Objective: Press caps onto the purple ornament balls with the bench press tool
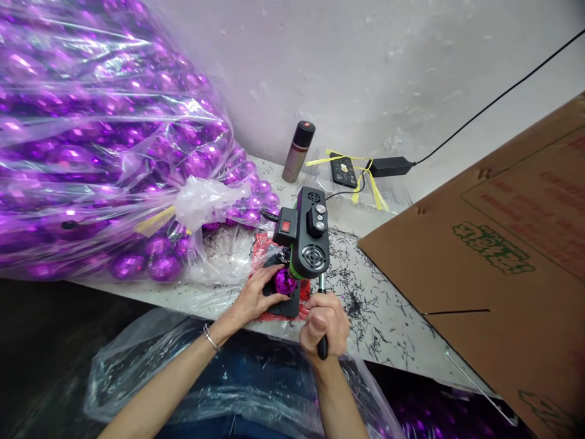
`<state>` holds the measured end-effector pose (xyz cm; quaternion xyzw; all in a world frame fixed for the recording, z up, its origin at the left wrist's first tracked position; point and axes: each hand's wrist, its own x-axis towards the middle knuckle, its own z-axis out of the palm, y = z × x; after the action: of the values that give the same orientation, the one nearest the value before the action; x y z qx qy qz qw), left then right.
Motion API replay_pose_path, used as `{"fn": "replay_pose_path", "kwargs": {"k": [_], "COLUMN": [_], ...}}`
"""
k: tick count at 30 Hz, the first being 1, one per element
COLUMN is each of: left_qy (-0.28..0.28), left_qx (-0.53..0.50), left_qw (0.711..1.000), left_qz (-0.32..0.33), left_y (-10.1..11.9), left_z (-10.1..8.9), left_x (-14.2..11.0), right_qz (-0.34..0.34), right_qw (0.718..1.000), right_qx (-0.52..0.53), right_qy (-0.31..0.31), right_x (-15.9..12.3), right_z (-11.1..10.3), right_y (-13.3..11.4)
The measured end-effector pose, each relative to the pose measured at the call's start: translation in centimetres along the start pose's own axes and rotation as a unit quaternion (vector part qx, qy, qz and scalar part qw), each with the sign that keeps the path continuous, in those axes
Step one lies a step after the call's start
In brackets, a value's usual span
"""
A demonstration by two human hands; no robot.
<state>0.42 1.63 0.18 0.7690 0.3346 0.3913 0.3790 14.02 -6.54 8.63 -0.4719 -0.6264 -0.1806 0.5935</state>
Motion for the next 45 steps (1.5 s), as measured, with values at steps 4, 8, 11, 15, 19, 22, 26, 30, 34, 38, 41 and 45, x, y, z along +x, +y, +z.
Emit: {"fn": "replay_pose_path", "kwargs": {"k": [4, 8, 11, 15, 19, 22, 26, 30, 34, 38, 41, 45], "left_qy": [0.000, 0.004, 0.001, -0.003, -0.007, -0.010, -0.010, 0.005, 0.010, 0.039, 0.094, 0.038], "left_qx": [0.002, -0.008, -0.017, -0.023, -0.028, -0.028, -0.020, 0.009, 0.080, 0.155, 0.251, 0.355], "left_qw": [1.000, 1.000, 1.000, 1.000, 1.000, 1.000, 1.000, 1.000, 0.992, 0.982, 0.963, 0.929], "left_qz": [-0.006, -0.009, -0.003, -0.003, -0.004, -0.003, -0.001, 0.024, 0.095, 0.100, 0.025, -0.100], "left_y": [-0.1, -0.3, -0.3, -0.1, 0.2, 0.3, 0.1, 0.3, 1.2, 1.2, -0.2, -2.0], "left_z": [0.1, 0.2, 0.2, 0.1, -0.1, -0.1, 0.2, 0.3, -0.6, -3.1, -5.3, -6.6], "left_x": [0.0, 0.0, 0.1, 0.2, 0.2, 0.4, 0.7, -1.1, -5.1, -4.5, 0.9, 9.3], "right_qz": [0.000, 0.000, 0.000, -0.004, -0.027, -0.035, 0.033, 0.126, 0.120, 0.087, 0.082, 0.077], "right_qw": [1.000, 1.000, 0.999, 1.000, 0.999, 0.999, 0.999, 0.991, 0.991, 0.995, 0.995, 0.996], "right_qx": [-0.010, -0.012, -0.009, -0.007, -0.019, -0.015, 0.027, 0.051, 0.058, 0.056, 0.053, 0.051], "right_qy": [0.004, 0.023, 0.032, 0.028, 0.019, 0.007, -0.017, -0.016, 0.005, 0.006, -0.001, -0.016], "right_x": [-0.6, -1.1, -1.4, -1.7, -2.0, -1.3, 2.0, 5.3, 5.0, 3.5, 3.2, 3.2], "right_z": [0.1, 0.4, 0.6, 0.8, 0.9, 0.5, -0.6, -1.2, -0.8, -0.5, -0.6, -0.8], "right_y": [0.2, 0.5, 0.7, 1.1, 1.4, 1.1, -0.5, -2.2, -2.4, -1.9, -1.7, -1.6]}}
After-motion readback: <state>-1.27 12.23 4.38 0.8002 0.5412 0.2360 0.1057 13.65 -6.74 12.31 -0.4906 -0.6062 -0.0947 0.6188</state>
